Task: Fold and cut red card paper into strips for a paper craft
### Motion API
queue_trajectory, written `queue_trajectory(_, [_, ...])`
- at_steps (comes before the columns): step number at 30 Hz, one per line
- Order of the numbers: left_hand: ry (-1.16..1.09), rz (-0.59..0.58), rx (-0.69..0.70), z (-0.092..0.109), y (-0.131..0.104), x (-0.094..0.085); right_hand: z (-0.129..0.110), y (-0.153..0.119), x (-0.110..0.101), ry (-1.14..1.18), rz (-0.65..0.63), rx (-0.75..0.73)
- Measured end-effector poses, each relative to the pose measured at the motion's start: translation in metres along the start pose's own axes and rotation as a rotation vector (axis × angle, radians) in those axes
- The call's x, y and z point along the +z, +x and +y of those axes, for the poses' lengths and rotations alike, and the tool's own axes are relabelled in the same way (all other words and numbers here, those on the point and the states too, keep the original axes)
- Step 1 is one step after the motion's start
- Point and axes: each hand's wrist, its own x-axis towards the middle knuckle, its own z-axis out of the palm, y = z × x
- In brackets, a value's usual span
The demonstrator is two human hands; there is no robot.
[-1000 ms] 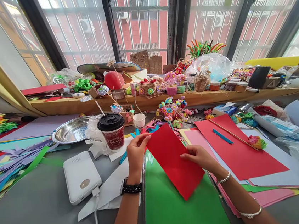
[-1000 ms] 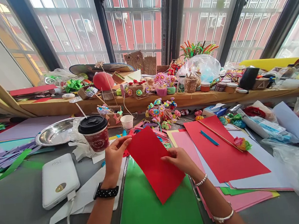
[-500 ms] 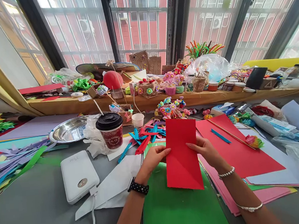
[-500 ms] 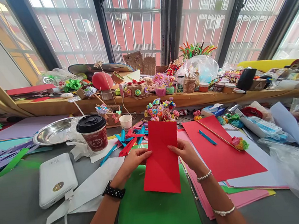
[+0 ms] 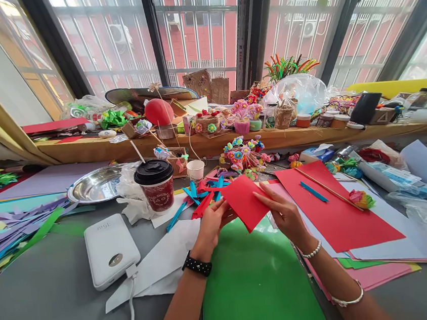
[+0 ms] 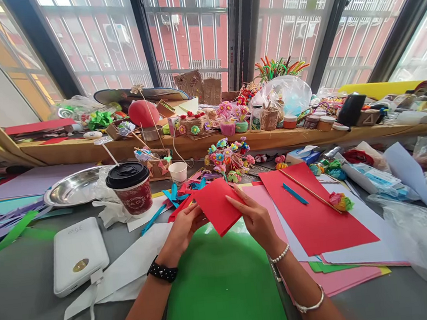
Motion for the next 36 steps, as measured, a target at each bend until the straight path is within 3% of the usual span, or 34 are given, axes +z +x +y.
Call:
queue_trajectory(7, [-0.092, 0.001, 0.006, 0.001, -0.002, 0.005, 0.009, -0.004, 0.011, -0.098, 0.007, -0.043])
queue_trajectory(12, [0.014, 0.144, 0.052, -0.003, 0.000, 0.003, -0.002, 0.000, 0.003, 0.086, -0.129, -0.060])
queue_trajectory(15, [0.020, 0.150, 0.071, -0.004, 0.001, 0.002, -0.010, 0.003, -0.003, 0.347, -0.206, 0.077])
queue_trajectory(18, [0.064, 0.055, 0.050, -0.003, -0.001, 0.005, -0.012, 0.006, -0.003, 0.555, -0.152, 0.301])
queue_trajectory(23, [0.151, -0.141, 0.009, -0.005, -0.004, 0.011, -0.011, 0.006, 0.004, 0.644, -0.065, 0.583])
queue_trajectory(29, [0.166, -0.110, -0.011, -0.005, -0.007, 0.013, -0.012, 0.003, 0.005, 0.630, -0.102, 0.686])
queue_trajectory(36, [0.174, -0.099, -0.017, -0.001, -0.009, 0.015, -0.016, 0.004, 0.003, 0.673, -0.096, 0.706])
